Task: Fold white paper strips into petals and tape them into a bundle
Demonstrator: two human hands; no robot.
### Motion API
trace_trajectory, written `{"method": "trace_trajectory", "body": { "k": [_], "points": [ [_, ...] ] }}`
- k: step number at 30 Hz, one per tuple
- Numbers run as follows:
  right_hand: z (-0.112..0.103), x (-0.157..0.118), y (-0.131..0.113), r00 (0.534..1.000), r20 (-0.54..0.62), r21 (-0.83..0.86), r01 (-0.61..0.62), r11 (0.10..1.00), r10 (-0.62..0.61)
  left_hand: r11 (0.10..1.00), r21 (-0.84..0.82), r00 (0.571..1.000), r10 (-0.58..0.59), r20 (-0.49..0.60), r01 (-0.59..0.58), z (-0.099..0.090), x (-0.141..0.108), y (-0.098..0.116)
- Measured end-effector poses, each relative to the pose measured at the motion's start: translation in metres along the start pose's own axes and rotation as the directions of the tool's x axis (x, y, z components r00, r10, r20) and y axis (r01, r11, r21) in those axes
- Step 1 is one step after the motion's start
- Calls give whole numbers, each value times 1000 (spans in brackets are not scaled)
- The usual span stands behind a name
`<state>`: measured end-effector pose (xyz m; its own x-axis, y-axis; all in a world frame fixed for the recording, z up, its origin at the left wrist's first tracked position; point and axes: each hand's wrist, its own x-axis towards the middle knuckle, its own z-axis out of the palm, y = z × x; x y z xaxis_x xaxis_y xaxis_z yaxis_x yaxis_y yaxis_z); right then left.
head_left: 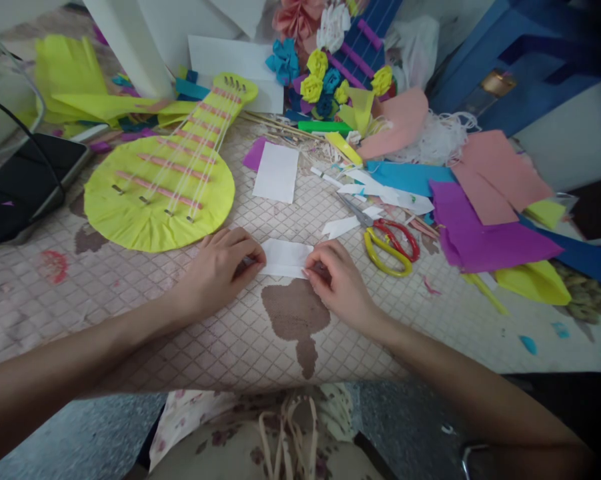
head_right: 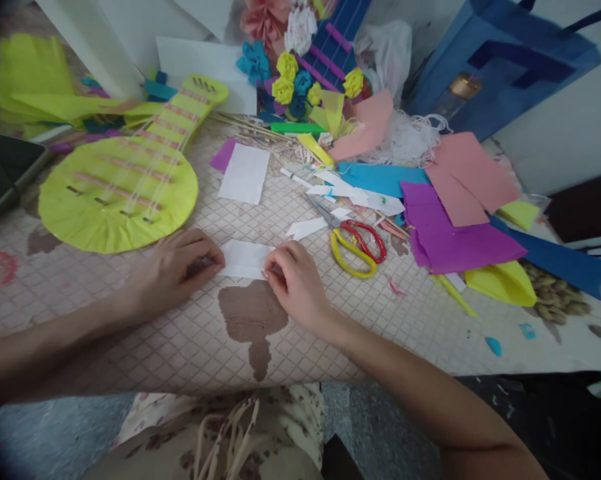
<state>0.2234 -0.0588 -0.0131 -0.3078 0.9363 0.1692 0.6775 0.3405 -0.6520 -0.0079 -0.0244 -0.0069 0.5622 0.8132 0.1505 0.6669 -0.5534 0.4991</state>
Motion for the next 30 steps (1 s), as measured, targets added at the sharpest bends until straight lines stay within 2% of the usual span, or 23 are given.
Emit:
{"method": "trace_trajectory", "body": {
  "k": [9, 15, 19, 26, 30],
  "points": [
    [-1, 0, 0, 1000, 5, 20, 19, 1000, -19, 999, -39, 1000, 16, 16, -15, -1, -1, -5],
    [3, 0, -2, 1000, -20, -49, 3, 999, -4, 1000, -7, 1000, 1, 19, -1, -2, 1, -1],
    [3, 1, 0, 1000, 1, -61, 7, 998, -7, 999, 21, 1000, -27, 4, 27, -1, 2, 1],
    [-3, -1, 0, 998, 42, -34, 48, 998, -47, 999, -52, 1000, 3, 12, -2, -2, 3, -4],
    [-2, 1, -3, 999, 29, -61, 42, 997, -41, 1000, 21, 1000, 2, 28, -2, -3, 3, 1]
  ]
}}
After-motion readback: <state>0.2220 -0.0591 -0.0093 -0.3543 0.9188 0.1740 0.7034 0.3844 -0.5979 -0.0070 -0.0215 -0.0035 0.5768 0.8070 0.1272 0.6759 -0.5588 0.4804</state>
